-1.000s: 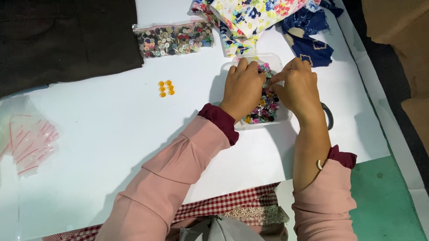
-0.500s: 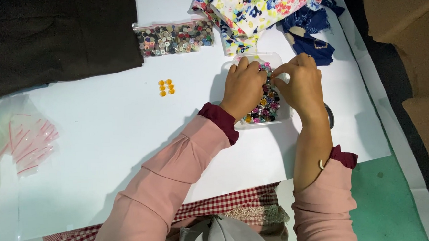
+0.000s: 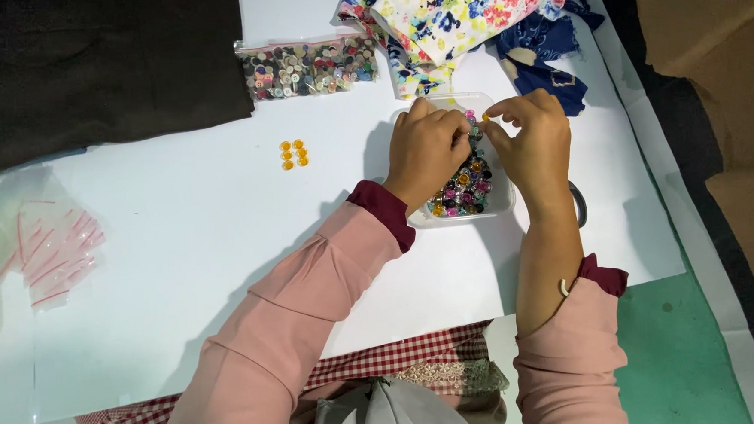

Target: The person sorts small buttons from a plastic container onto a white table, then places them into small zip-top bags. They repeat this process with different colored buttons, arranging them in small groups before bagging them.

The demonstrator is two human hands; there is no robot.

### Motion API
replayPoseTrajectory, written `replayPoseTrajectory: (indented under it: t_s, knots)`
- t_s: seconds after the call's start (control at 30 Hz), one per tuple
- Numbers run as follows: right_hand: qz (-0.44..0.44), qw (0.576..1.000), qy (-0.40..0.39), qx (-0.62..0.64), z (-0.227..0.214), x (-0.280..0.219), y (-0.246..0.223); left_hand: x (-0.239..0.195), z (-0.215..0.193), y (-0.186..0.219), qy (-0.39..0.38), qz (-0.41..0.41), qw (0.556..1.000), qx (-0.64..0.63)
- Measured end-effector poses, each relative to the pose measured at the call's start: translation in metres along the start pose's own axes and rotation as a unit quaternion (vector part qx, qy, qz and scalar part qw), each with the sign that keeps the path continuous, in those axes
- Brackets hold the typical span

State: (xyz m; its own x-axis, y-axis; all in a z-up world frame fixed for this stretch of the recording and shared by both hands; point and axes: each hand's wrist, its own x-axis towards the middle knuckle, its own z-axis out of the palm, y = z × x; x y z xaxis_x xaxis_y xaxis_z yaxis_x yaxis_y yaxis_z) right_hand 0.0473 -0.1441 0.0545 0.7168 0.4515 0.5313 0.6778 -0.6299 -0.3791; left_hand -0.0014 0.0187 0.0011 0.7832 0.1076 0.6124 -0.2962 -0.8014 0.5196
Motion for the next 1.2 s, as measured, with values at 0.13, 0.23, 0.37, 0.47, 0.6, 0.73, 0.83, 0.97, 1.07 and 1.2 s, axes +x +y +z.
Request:
replayPoseTrajectory:
  t_s: [0.13, 0.23, 0.37, 0.47, 0.6, 0.73, 0.83, 0.97, 1.07, 1.2]
  knots:
    - [-0.022, 0.999, 0.035, 0.007, 0.007, 0.0, 0.001, -0.002, -0.018, 0.002, 0.043, -0.012, 0.998, -0.047]
    - [-0.046, 0.997, 0.055, -0.002, 0.014, 0.002, -0.007, -0.01, -0.041, -0.009, 0.083, -0.012, 0.995, -0.055]
    - [-0.13, 0.988, 0.073, -0.042, 0.025, 0.001, -0.053, -0.035, -0.094, -0.034, 0.104, -0.018, 0.994, -0.022]
    - [-0.154, 0.988, 0.026, 0.012, 0.038, 0.0, -0.101, -0.058, -0.138, -0.053, 0.095, -0.039, 0.995, 0.017]
    - [-0.162, 0.982, -0.086, 0.05, 0.071, -0.002, -0.14, -0.091, -0.187, -0.077, 0.069, -0.107, 0.99, 0.053]
    - [-0.158, 0.975, -0.155, 0.025, 0.094, 0.007, -0.16, -0.111, -0.197, -0.093, 0.031, -0.192, 0.977, 0.082]
    - [-0.159, 0.97, -0.18, 0.025, 0.108, 0.013, -0.165, -0.109, -0.203, -0.088, -0.006, -0.225, 0.968, 0.107]
    - [-0.151, 0.964, -0.218, -0.004, 0.119, 0.013, -0.169, -0.109, -0.197, -0.088, -0.027, -0.238, 0.964, 0.114]
    - [-0.135, 0.967, -0.217, -0.01, 0.123, 0.014, -0.169, -0.11, -0.194, -0.094, -0.026, -0.238, 0.964, 0.116]
    - [-0.094, 0.971, -0.217, 0.016, 0.116, 0.011, -0.173, -0.112, -0.193, -0.098, -0.022, -0.244, 0.964, 0.108]
